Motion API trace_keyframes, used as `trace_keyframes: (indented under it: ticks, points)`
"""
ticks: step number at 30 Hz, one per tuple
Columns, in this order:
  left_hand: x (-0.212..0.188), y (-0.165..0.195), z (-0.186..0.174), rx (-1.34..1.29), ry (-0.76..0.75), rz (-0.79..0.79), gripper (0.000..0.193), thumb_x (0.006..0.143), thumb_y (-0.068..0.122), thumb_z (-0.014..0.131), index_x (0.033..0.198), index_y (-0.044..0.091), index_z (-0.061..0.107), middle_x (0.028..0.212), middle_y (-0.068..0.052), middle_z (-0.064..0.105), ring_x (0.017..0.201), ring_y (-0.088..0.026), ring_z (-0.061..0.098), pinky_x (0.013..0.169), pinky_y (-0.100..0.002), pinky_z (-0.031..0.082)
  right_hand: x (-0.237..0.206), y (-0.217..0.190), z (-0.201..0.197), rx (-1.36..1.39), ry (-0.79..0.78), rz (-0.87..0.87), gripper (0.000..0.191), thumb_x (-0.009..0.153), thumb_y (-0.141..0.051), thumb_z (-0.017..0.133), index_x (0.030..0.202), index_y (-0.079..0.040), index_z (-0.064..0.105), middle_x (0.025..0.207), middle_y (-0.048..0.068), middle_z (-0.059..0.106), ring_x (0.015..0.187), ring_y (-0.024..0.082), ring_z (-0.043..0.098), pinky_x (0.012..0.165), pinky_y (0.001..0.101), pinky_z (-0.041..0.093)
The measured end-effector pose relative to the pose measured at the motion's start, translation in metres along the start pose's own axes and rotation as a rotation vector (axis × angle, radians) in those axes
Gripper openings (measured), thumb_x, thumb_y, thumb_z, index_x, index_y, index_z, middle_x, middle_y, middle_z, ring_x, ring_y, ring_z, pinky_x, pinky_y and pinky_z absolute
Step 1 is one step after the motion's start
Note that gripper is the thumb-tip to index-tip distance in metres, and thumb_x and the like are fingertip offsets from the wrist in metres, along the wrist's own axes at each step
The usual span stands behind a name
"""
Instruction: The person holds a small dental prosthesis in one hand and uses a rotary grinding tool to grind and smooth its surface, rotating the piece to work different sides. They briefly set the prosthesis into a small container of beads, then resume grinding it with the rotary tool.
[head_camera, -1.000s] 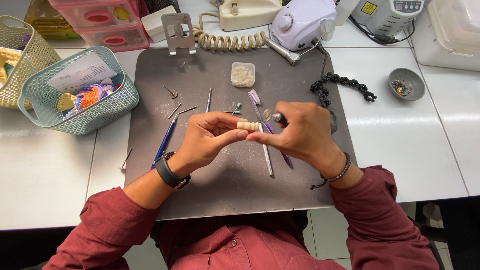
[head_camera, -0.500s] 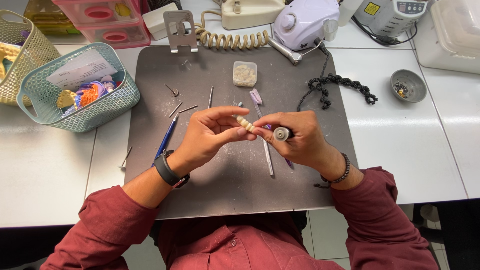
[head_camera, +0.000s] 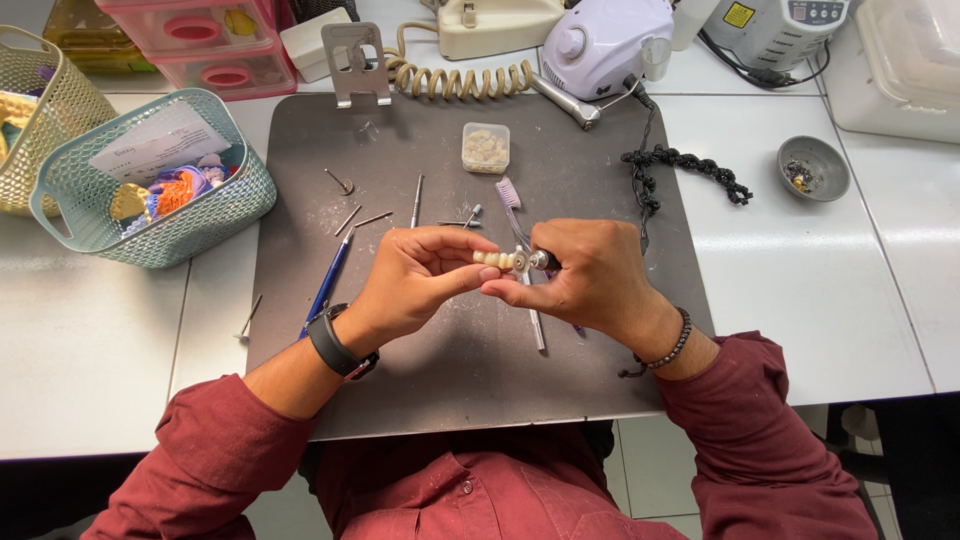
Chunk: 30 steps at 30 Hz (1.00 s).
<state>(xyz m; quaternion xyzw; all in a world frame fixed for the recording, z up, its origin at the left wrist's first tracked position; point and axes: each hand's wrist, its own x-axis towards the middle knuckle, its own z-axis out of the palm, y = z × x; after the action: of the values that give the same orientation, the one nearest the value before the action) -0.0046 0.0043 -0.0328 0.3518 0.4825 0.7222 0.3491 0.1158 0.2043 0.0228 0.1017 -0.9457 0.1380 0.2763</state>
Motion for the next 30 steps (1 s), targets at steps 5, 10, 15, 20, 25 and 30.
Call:
trace_keyframes:
  ticks: [5, 10, 15, 20, 25, 30]
  points:
    - [0.0005, -0.0017, -0.001, 0.01, -0.002, 0.005, 0.025, 0.094, -0.001, 0.073, 0.118, -0.007, 0.07, 0.112, -0.017, 0.077, 0.104, -0.021, 0.076, 0.095, -0.033, 0.064, 0.0, -0.0012, -0.0004, -0.034, 0.011, 0.003, 0.072, 0.073, -0.068, 0.085, 0.058, -0.011, 0.044, 0.052, 0.004, 0.046, 0.042, 0.022, 0.046, 0.041, 0.0372, 0.033]
    - [0.0005, -0.0029, -0.0013, -0.022, 0.001, 0.011, 0.025, 0.094, -0.001, 0.073, 0.118, -0.006, 0.07, 0.113, -0.017, 0.076, 0.105, -0.021, 0.076, 0.096, -0.033, 0.063, 0.0007, -0.0012, -0.0014, -0.044, 0.009, 0.036, 0.075, 0.071, -0.07, 0.085, 0.056, -0.01, 0.043, 0.049, 0.004, 0.043, 0.039, 0.02, 0.042, 0.04, 0.0369, 0.031]
    - [0.0, -0.0014, -0.0014, -0.001, -0.003, -0.002, 0.025, 0.094, -0.001, 0.073, 0.118, -0.007, 0.07, 0.112, -0.017, 0.077, 0.104, -0.021, 0.076, 0.095, -0.033, 0.064, 0.0002, -0.0016, -0.0018, -0.031, 0.012, 0.038, 0.075, 0.07, -0.071, 0.084, 0.056, -0.01, 0.043, 0.049, 0.005, 0.042, 0.039, 0.02, 0.041, 0.04, 0.0363, 0.031]
    - [0.0002, 0.0006, -0.001, 0.017, -0.001, -0.007, 0.025, 0.094, -0.001, 0.072, 0.118, -0.007, 0.07, 0.112, -0.017, 0.077, 0.104, -0.021, 0.076, 0.095, -0.033, 0.064, 0.0002, -0.0012, -0.0015, -0.044, -0.008, 0.035, 0.074, 0.072, -0.07, 0.084, 0.056, -0.011, 0.044, 0.049, 0.004, 0.044, 0.039, 0.019, 0.043, 0.039, 0.036, 0.032]
    - [-0.0012, 0.002, 0.0002, 0.059, -0.001, -0.008, 0.025, 0.094, -0.001, 0.071, 0.118, -0.008, 0.07, 0.111, -0.017, 0.077, 0.103, -0.02, 0.077, 0.094, -0.032, 0.064, 0.0, -0.001, -0.0015, -0.063, -0.034, 0.008, 0.07, 0.074, -0.07, 0.083, 0.058, -0.012, 0.046, 0.05, 0.003, 0.046, 0.041, 0.018, 0.046, 0.04, 0.0353, 0.034]
    - [-0.0016, 0.0038, 0.0012, 0.097, 0.002, -0.009, 0.025, 0.093, -0.001, 0.072, 0.117, -0.008, 0.071, 0.11, -0.016, 0.078, 0.101, -0.019, 0.077, 0.092, -0.031, 0.064, 0.0002, -0.0022, -0.0024, -0.061, -0.053, 0.002, 0.066, 0.077, -0.068, 0.083, 0.061, -0.014, 0.049, 0.052, 0.001, 0.048, 0.043, 0.018, 0.05, 0.041, 0.0352, 0.035]
